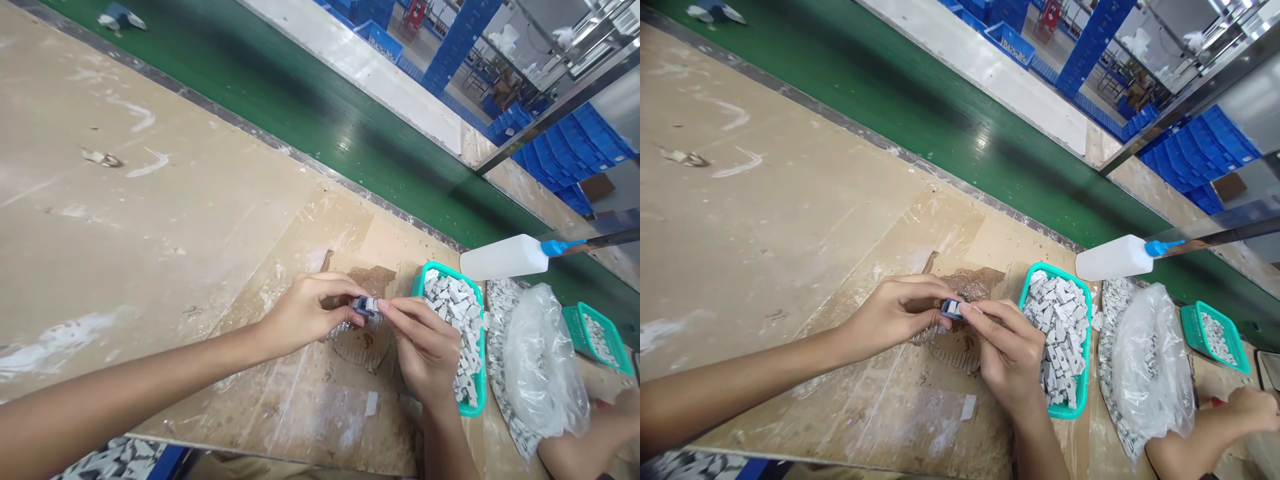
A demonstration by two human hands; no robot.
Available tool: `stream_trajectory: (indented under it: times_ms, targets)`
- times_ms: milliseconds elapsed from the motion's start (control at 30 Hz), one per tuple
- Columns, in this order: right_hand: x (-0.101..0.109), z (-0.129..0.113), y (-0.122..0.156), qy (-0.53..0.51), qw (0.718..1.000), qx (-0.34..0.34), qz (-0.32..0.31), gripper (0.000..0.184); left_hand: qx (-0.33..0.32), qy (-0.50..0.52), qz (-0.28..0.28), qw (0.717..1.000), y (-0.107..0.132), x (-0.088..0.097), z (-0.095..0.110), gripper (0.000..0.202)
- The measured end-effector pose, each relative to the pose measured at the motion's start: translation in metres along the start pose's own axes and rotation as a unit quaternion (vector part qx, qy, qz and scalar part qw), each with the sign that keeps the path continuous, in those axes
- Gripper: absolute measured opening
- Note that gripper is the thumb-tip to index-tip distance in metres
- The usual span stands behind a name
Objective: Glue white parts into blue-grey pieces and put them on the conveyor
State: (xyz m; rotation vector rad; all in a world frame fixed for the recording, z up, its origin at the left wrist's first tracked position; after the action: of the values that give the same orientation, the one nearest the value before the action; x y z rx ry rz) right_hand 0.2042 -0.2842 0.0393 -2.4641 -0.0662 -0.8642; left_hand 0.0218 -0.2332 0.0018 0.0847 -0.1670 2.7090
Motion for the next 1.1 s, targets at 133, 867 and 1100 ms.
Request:
stream_trajectory:
  times_ms: [133, 867, 1100]
  targets:
    - [0.0, -0.001, -0.001, -0.002, 1.0, 0.002, -0.008, 0.052, -0.004, 0.015, 0.008, 1.0, 0.0, 0.0, 0.002, 0.012]
    - [-0.011, 0.002, 0.002, 0.02, 0.995, 0.064, -0.067, 0.047, -0.14, -0.071, 0.076, 0.985, 0.007, 0.0, 0.004, 0.014]
    - [-0.016, 0.0, 0.004, 0.037, 0.99, 0.137, -0.006, 0.053, -0.209, -0.136, 0.062, 0.967, 0.003, 0.009, 0.016, 0.024]
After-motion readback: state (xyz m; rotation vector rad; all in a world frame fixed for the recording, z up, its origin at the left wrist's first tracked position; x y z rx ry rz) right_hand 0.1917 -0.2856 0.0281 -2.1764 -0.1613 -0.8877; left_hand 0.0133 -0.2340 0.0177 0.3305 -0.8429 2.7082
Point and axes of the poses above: each hand's wrist, its own y-axis away from the middle knuckle, its own x-axis out of the back of the hand, z = x × y, the point moved 2 cm from there along -y, towards the middle knuckle, and after that the axes turned 1 degree about y, right-handed, at the moved point
